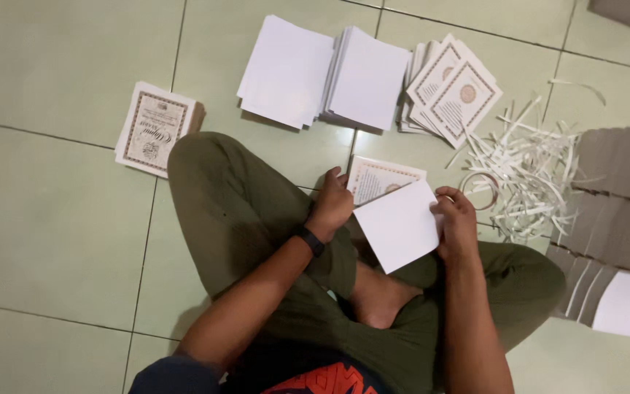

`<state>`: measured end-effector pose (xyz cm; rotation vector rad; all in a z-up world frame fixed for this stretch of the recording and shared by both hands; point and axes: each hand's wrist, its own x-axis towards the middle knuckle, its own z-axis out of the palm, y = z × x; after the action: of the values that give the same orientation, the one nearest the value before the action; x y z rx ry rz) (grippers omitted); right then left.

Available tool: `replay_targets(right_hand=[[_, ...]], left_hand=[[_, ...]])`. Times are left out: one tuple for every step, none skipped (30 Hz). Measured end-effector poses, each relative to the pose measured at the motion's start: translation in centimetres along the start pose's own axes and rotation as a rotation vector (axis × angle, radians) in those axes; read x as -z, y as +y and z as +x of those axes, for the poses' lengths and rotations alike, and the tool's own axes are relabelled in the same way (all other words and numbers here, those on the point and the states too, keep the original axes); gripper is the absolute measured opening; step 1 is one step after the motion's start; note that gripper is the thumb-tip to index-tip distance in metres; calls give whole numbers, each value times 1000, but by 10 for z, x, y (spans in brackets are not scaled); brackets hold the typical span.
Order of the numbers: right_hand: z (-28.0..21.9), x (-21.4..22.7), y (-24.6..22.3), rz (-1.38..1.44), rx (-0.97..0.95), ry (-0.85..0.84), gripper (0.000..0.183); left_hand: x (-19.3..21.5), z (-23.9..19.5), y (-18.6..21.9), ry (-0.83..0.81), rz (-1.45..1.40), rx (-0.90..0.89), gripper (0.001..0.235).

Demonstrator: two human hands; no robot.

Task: The person sits on the floor and assembles small books by hand. They place a printed cover sheet onto a stack of white pages, fold the edges, and press the assembly to secure it. The person then places the finished book into a stack and repeats the process with additional materials.

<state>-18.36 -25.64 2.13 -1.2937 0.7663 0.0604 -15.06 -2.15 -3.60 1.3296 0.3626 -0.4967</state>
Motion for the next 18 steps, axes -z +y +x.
replay_targets(right_hand=[[-1,0,-2,-6,2,-6,42],[-2,1,-4,-6,4,-17,41],[-4,3,-6,-4,5,-26,40],[-3,3,-5,-8,7,-29,40],[-4,4,-2,-9,9,-38,41],[-5,6,0,-10,11,-47,42],[-5,6,0,-13,8,-47,42],[-5,6,-1,-18,22,-54,42],[-5,6,0,-21,36,-60,43],[-7,6,0,-23,33,-61,43],[-7,5,-1,-24,37,-67,43],[-7,5,-2,-25,41,-74,43],[-9,2,-4,-26,42,-75,43],[-11,-1,-7,-23,42,-75,44],[-13,-3,-9,-21,41,-74,45],[-13,-3,-8,-22,41,-76,45],[-13,-3,-7,-16,32,-75,44],[-13,-2,-7,-11,24,-75,43]], left_hand=[[-1,-8,14,5,-6,-3,77],[-2,-16,29,21,17,42,75],[-3,-23,43,33,42,89,72],[-3,-18,40,35,38,87,72],[-3,-15,35,40,36,93,70],[-3,-12,29,45,35,99,69],[-3,-16,37,47,33,101,69],[-4,-19,44,48,43,110,68],[-5,-23,50,50,54,119,68],[-4,-23,49,51,53,122,68],[-4,-22,48,49,56,127,68],[-3,-21,48,47,59,131,69],[-4,-24,56,48,59,130,69],[-4,-27,64,47,83,158,68],[-4,-31,71,47,108,188,68],[-3,-27,61,48,107,188,68],[-1,-23,51,51,104,148,67],[0,-19,42,53,100,107,66]])
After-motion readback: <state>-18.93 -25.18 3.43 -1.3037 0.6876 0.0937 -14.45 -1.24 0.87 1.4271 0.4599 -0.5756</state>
